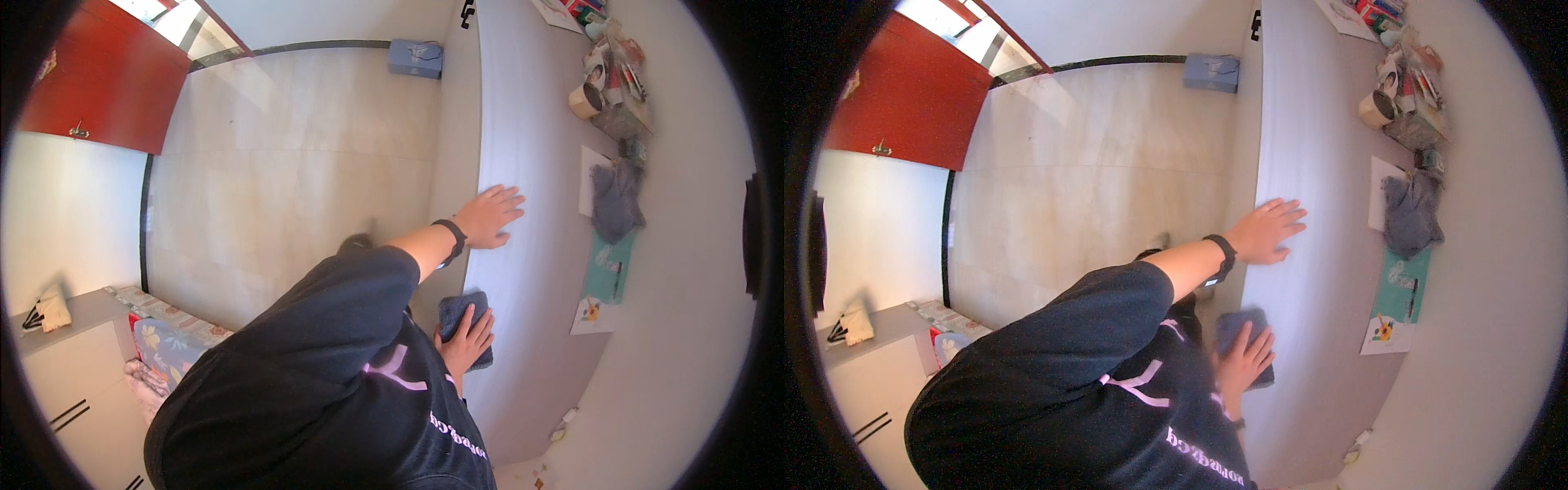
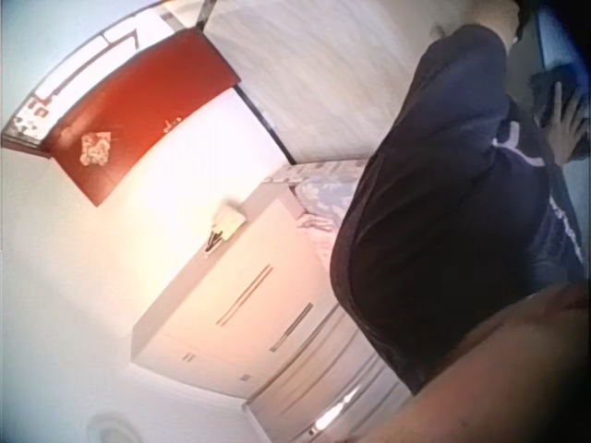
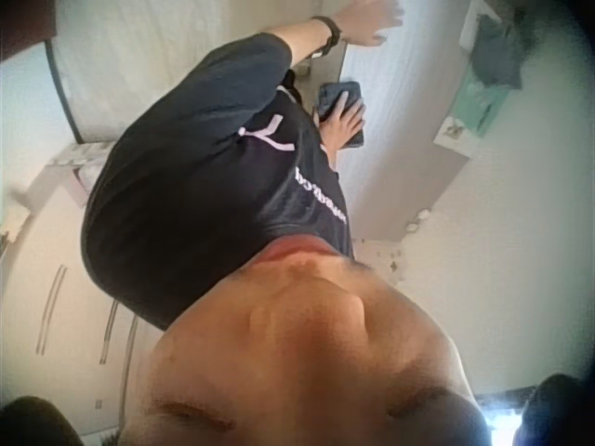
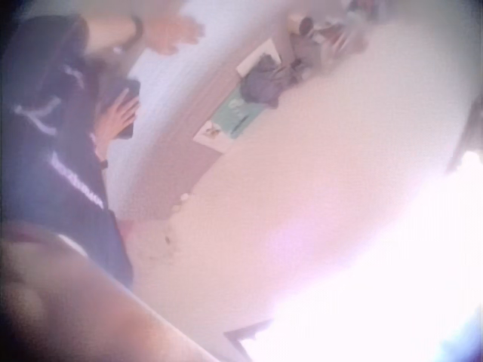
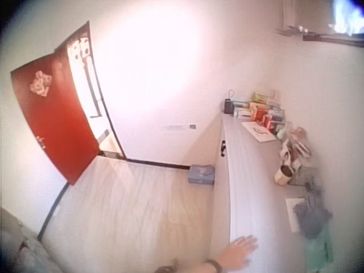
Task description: The person wipes a red door and its handle with a cloth, then wipes a white desk surface in a bedroom and moves small items on the desk while wiping.
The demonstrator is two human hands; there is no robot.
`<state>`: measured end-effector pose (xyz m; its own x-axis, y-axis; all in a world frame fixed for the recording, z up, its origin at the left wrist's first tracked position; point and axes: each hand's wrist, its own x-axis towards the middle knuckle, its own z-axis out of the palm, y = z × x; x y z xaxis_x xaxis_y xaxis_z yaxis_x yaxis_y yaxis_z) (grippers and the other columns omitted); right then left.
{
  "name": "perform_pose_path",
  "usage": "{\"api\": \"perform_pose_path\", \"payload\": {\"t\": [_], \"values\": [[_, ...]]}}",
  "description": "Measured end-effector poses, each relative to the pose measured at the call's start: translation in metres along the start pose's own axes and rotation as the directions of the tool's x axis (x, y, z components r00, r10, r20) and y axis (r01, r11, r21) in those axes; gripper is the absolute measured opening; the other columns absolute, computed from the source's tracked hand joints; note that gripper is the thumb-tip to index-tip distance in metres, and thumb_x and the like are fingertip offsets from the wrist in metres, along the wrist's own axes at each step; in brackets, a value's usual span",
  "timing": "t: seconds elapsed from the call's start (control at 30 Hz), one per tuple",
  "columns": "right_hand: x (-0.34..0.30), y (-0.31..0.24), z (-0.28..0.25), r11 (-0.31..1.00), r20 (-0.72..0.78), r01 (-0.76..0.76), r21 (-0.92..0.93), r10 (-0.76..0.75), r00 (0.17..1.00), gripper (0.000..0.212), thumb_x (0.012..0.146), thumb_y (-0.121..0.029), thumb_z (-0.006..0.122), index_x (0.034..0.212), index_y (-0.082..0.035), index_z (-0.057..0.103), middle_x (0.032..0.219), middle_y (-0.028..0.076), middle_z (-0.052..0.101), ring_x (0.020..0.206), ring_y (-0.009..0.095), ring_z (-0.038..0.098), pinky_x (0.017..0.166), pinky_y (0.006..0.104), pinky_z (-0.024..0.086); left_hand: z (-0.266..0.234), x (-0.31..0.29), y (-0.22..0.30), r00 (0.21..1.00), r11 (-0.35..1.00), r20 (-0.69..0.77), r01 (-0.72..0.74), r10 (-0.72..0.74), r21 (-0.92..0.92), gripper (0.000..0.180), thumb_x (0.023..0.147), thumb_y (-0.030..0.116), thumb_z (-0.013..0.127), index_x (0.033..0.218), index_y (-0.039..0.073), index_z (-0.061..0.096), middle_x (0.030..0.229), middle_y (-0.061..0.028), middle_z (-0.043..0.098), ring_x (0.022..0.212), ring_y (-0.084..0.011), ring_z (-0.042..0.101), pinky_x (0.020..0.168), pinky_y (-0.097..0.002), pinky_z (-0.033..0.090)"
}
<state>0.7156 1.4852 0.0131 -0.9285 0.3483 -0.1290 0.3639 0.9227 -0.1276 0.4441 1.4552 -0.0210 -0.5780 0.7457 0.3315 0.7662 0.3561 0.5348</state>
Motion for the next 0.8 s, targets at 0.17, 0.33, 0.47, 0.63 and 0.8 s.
{"api": "perform_pose_path", "payload": {"t": [0.17,0.33,0.47,0.63,0.8], "values": [[0.014,-0.01,0.007,0.993,-0.062,-0.081,-0.085,0.076,0.995,0.09,0.065,-0.033,0.077,0.142,-0.01,0.037,0.15,0.026,0.025,0.137,0.044,0.025,0.106,0.061,0.023,-0.006,0.002,0.0,0.997,0.997,0.043,-0.057,0.059,-0.042,0.052,0.082,0.028,0.061,0.128,0.006,0.053,0.144,-0.0135,0.042,0.14,-0.0299,0.028,0.116,-0.0451,0.021],[0.043,-0.029,0.003,0.977,-0.052,-0.16,-0.143,0.154,0.987,0.091,0.065,-0.031,0.078,0.143,-0.009,0.036,0.151,0.026,0.023,0.139,0.043,0.023,0.107,0.0621,0.022,-0.01,-0.001,-0.032,0.979,0.983,0.098,-0.184,0.181,0.024,0.056,0.083,0.028,0.061,0.132,0.004,0.05,0.146,-0.0153,0.038,0.139,-0.0317,0.029,0.115,-0.0453,0.023],[0.065,-0.054,-0.001,0.958,-0.103,-0.279,-0.062,0.272,0.957,0.091,0.066,-0.023,0.078,0.144,-0.008,0.034,0.151,0.025,0.022,0.14,0.043,0.021,0.109,0.061,0.021,-0.033,-0.004,-0.067,0.872,0.9,0.239,-0.382,0.426,-0.209,0.058,0.082,0.028,0.061,0.134,0.006,0.048,0.147,-0.0155,0.036,0.139,-0.0299,0.029,0.115,-0.0445,0.023],[0.113,-0.07,-0.003,0.952,-0.138,-0.291,-0.092,0.277,0.951,0.093,0.065,-0.02,0.078,0.145,-0.007,0.031,0.151,0.027,0.022,0.139,0.044,0.022,0.109,0.0603,0.021,-0.065,-0.006,-0.095,0.804,0.875,0.357,-0.396,0.477,-0.277,0.055,0.08,0.019,0.063,0.132,0.008,0.048,0.147,-0.0122,0.037,0.139,-0.0265,0.03,0.112,-0.0484,0.029],[0.169,-0.095,-0.015,0.962,-0.095,-0.258,-0.083,0.251,0.963,0.099,0.067,-0.025,0.078,0.148,-0.007,0.024,0.151,0.029,0.019,0.139,0.046,0.02,0.109,0.0608,0.022,-0.093,0.002,-0.109,0.736,0.911,0.54,-0.29,0.408,-0.293,0.067,0.077,0.017,0.066,0.138,0.009,0.04,0.148,-0.0134,0.035,0.139,-0.028,0.03,0.105,-0.0519,0.037]]}}
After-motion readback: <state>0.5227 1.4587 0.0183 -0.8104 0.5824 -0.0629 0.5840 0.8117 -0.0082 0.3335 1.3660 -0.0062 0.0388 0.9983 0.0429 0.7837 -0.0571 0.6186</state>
